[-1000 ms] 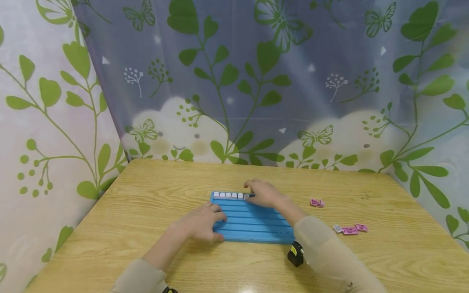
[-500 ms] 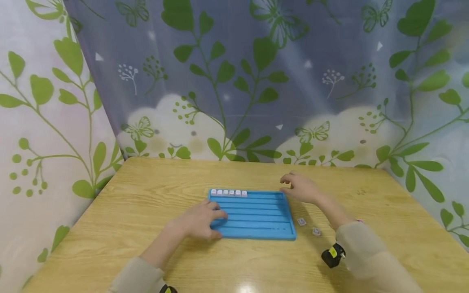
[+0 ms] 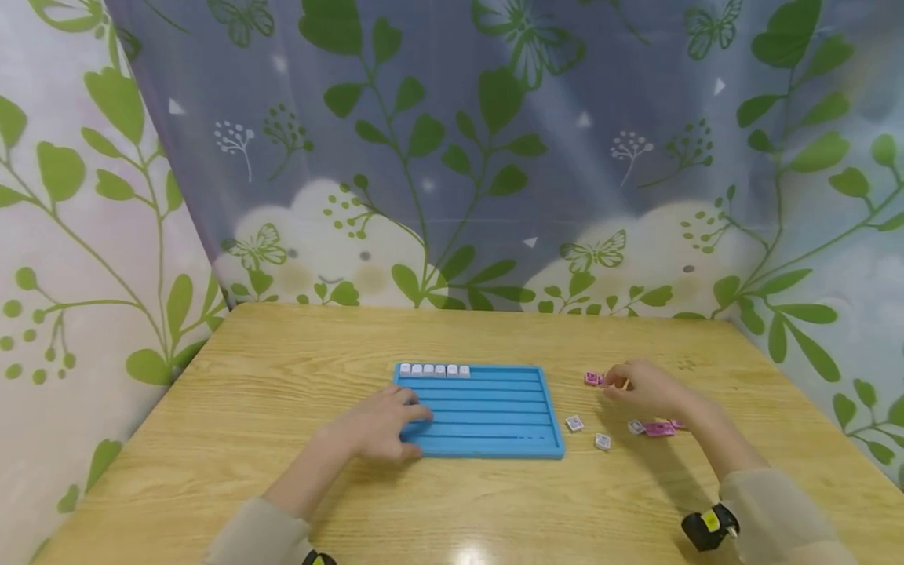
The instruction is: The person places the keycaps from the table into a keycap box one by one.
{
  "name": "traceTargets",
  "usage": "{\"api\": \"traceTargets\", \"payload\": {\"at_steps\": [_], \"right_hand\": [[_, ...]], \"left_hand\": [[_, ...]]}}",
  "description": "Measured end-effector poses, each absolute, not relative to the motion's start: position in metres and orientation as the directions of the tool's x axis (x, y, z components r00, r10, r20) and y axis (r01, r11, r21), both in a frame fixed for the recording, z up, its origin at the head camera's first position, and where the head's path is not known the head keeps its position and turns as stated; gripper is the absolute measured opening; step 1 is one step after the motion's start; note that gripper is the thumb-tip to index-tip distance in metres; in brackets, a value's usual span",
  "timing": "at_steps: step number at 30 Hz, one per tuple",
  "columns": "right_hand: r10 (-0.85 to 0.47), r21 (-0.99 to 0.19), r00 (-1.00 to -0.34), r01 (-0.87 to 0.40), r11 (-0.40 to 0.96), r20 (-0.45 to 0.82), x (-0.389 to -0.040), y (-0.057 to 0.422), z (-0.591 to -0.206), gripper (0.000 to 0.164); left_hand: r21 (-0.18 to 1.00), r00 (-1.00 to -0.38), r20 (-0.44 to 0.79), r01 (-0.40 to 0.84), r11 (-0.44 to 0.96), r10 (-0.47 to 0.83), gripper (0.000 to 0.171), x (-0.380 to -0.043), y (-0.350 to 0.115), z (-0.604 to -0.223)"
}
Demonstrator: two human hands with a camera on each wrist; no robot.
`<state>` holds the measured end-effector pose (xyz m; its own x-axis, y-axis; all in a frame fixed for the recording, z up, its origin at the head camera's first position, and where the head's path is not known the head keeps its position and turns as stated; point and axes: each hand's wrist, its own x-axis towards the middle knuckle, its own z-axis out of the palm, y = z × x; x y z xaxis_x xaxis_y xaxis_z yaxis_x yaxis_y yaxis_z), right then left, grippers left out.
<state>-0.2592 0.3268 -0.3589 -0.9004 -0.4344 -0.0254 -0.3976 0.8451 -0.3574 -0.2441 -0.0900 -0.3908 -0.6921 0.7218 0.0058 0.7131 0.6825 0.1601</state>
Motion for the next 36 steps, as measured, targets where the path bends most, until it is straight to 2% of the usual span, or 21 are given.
{"api": "traceTargets", "payload": {"at_steps": [4, 11, 18, 26, 36], "right_hand": [[-0.453, -0.317, -0.890, -0.416, 0.852, -0.047, -0.250, 0.337, -0.362, 0.023], [-0.442, -0.264, -0.886, -0.397, 0.879, -0.138, -0.240, 0.341, -0.365, 0.029], [-0.435, -0.213, -0.893, -0.405, 0.889, -0.114, -0.239, 0.336, -0.373, 0.016], [-0.398, -0.345, -0.917, -0.368, 0.864, -0.019, -0.241, 0.334, -0.372, 0.015], [-0.347, -0.433, -0.930, -0.365, 0.824, 0.123, -0.249, 0.315, -0.352, 0.016]], "left_hand": [[0.151, -0.696, -0.001, 0.710, 0.688, 0.718, 0.049, -0.244, -0.089, -0.390], [0.139, -0.696, -0.004, 0.711, 0.689, 0.718, 0.048, -0.244, -0.090, -0.391], [0.127, -0.686, 0.007, 0.722, 0.680, 0.727, 0.048, -0.245, -0.091, -0.393], [0.139, -0.689, 0.005, 0.718, 0.682, 0.725, 0.047, -0.243, -0.090, -0.391], [0.135, -0.696, 0.000, 0.711, 0.690, 0.718, 0.047, -0.243, -0.090, -0.391]]}}
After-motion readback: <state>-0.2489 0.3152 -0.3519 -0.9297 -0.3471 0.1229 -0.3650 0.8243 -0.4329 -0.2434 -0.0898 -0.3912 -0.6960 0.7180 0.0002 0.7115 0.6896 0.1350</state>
